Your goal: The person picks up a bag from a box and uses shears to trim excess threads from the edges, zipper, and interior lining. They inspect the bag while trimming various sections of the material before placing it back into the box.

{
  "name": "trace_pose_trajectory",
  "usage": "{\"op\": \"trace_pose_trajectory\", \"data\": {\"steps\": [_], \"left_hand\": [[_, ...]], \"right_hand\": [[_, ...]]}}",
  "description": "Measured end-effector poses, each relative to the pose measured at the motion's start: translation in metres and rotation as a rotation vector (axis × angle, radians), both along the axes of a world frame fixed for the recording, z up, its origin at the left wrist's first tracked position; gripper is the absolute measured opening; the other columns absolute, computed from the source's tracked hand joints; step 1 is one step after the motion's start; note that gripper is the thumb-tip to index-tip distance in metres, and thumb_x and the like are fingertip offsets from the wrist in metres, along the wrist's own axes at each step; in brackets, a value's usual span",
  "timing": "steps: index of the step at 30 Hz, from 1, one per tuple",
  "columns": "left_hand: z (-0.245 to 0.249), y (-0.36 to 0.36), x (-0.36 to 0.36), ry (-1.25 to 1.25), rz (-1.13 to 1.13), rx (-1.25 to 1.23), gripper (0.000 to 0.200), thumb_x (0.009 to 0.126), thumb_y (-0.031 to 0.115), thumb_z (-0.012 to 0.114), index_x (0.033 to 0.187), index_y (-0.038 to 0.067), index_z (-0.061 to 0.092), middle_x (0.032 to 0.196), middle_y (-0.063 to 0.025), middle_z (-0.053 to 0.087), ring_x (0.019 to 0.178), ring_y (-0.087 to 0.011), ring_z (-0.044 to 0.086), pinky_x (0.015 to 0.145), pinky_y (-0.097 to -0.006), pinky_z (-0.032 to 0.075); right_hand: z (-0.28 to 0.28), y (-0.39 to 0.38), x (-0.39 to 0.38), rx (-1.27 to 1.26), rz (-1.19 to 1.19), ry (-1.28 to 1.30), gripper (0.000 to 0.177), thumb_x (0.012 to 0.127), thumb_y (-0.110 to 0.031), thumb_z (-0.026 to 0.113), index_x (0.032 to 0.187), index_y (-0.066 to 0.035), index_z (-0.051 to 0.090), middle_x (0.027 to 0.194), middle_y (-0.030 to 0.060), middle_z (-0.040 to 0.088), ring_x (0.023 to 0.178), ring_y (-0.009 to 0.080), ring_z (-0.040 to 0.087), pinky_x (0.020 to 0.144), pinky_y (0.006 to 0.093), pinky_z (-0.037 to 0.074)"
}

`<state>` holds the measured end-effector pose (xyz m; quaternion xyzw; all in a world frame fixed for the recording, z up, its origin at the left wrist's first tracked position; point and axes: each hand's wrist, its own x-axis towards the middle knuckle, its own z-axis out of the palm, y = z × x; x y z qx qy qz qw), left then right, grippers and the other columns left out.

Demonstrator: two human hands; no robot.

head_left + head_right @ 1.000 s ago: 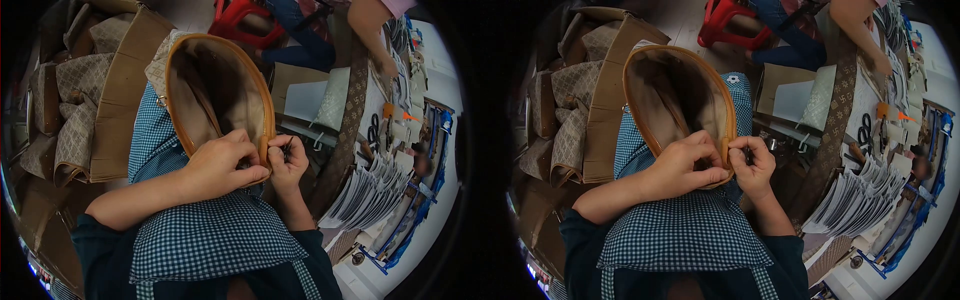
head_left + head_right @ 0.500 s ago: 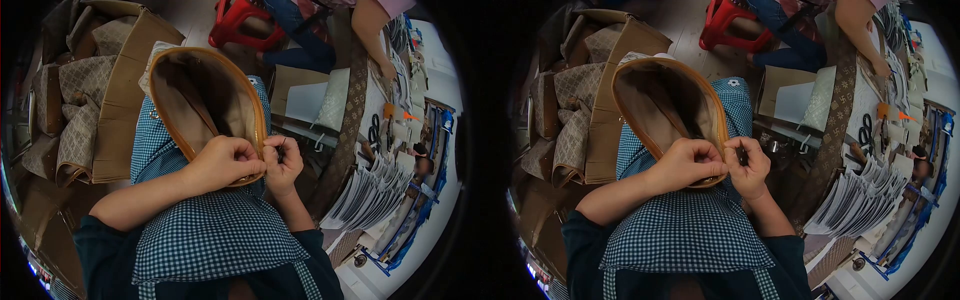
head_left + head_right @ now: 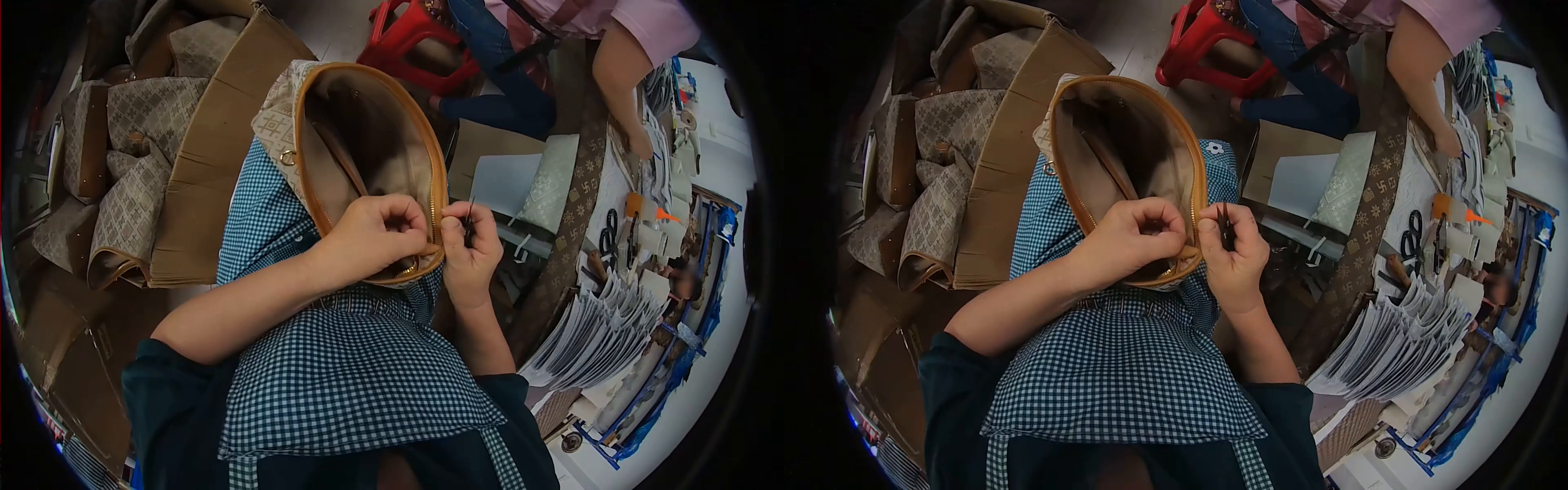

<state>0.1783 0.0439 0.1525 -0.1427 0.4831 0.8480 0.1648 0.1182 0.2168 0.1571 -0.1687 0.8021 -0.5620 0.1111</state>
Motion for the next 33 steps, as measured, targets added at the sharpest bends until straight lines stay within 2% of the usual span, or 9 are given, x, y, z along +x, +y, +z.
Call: {"op": "trace_pose_trajectory", "data": {"steps": [5,10,13,16,19,23,26,29,33], "left_hand": [[0.007,-0.013,0.000,-0.039,-0.042,0.086,0.009,0.084,0.010,0.066,0.088,0.002,0.063,0.077,0.0014,0.062,0.068,-0.0035,0.057,0.062,-0.0192,0.048],[0.004,-0.013,-0.001,-0.001,-0.047,0.119,0.015,0.086,0.016,0.069,0.088,0.002,0.064,0.078,-0.0002,0.063,0.067,-0.0041,0.058,0.059,-0.0194,0.047],[0.012,-0.012,-0.006,-0.080,-0.100,-0.005,0.021,0.086,0.021,0.071,0.088,0.001,0.064,0.077,-0.0025,0.065,0.064,-0.0058,0.059,0.056,-0.0199,0.047],[0.001,-0.006,-0.009,-0.051,-0.236,-0.047,0.025,0.087,0.025,0.072,0.088,0.000,0.065,0.076,-0.0043,0.067,0.061,-0.0076,0.060,0.053,-0.0205,0.048],[-0.004,-0.004,-0.007,-0.041,-0.151,0.148,0.024,0.089,0.024,0.071,0.087,0.000,0.065,0.075,-0.0035,0.066,0.060,-0.0073,0.059,0.052,-0.0203,0.047],[-0.001,-0.005,-0.004,-0.008,-0.010,0.158,0.020,0.093,0.020,0.067,0.087,0.001,0.065,0.075,-0.0034,0.066,0.058,-0.0058,0.057,0.050,-0.0201,0.045],[0.005,-0.008,-0.004,-0.025,0.048,0.162,0.018,0.094,0.018,0.065,0.087,0.001,0.065,0.073,-0.0029,0.066,0.058,-0.0050,0.057,0.050,-0.0200,0.045],[0.006,-0.012,-0.003,-0.007,0.056,0.110,0.019,0.095,0.018,0.065,0.087,0.001,0.065,0.072,-0.0023,0.066,0.059,-0.0049,0.057,0.051,-0.0204,0.045],[0.006,-0.011,-0.003,0.020,0.086,0.076,0.021,0.095,0.020,0.065,0.087,0.001,0.065,0.071,-0.0018,0.066,0.061,-0.0050,0.058,0.053,-0.0211,0.046]], "right_hand": [[0.003,0.001,-0.007,0.046,0.009,0.000,0.014,0.091,-0.008,0.067,0.102,0.000,0.063,0.087,-0.0007,0.064,0.075,0.0032,0.056,0.070,0.0193,0.047],[0.026,0.005,-0.019,0.166,0.156,0.022,0.021,0.089,-0.009,0.070,0.106,0.002,0.064,0.093,0.0042,0.068,0.079,0.0077,0.062,0.073,0.0223,0.049],[0.040,0.007,-0.025,0.275,0.249,0.082,0.025,0.087,-0.008,0.073,0.108,0.002,0.064,0.094,0.0066,0.069,0.081,0.0104,0.064,0.073,0.0233,0.050],[0.045,0.009,-0.026,0.347,0.293,0.085,0.028,0.085,-0.008,0.074,0.109,0.002,0.065,0.095,0.0082,0.069,0.082,0.0124,0.064,0.074,0.0240,0.050],[0.046,0.007,-0.026,0.354,0.295,0.080,0.029,0.083,-0.006,0.075,0.109,0.002,0.065,0.095,0.0089,0.068,0.082,0.0134,0.065,0.074,0.0246,0.050],[0.052,0.005,-0.027,0.384,0.301,0.091,0.030,0.083,-0.008,0.075,0.109,0.002,0.065,0.095,0.0085,0.068,0.080,0.0131,0.064,0.073,0.0242,0.050],[0.074,-0.001,-0.035,0.413,0.395,0.097,0.031,0.083,-0.011,0.075,0.109,0.001,0.065,0.093,0.0075,0.068,0.077,0.0125,0.063,0.072,0.0238,0.050],[0.103,-0.006,-0.042,0.532,0.460,-0.020,0.031,0.083,-0.014,0.075,0.109,0.000,0.065,0.090,0.0067,0.068,0.076,0.0118,0.062,0.069,0.0240,0.049],[0.146,-0.025,-0.053,0.861,0.666,-0.052,0.027,0.084,-0.014,0.073,0.108,-0.004,0.067,0.090,0.0075,0.068,0.074,0.0166,0.065,0.066,0.0263,0.052]]}}
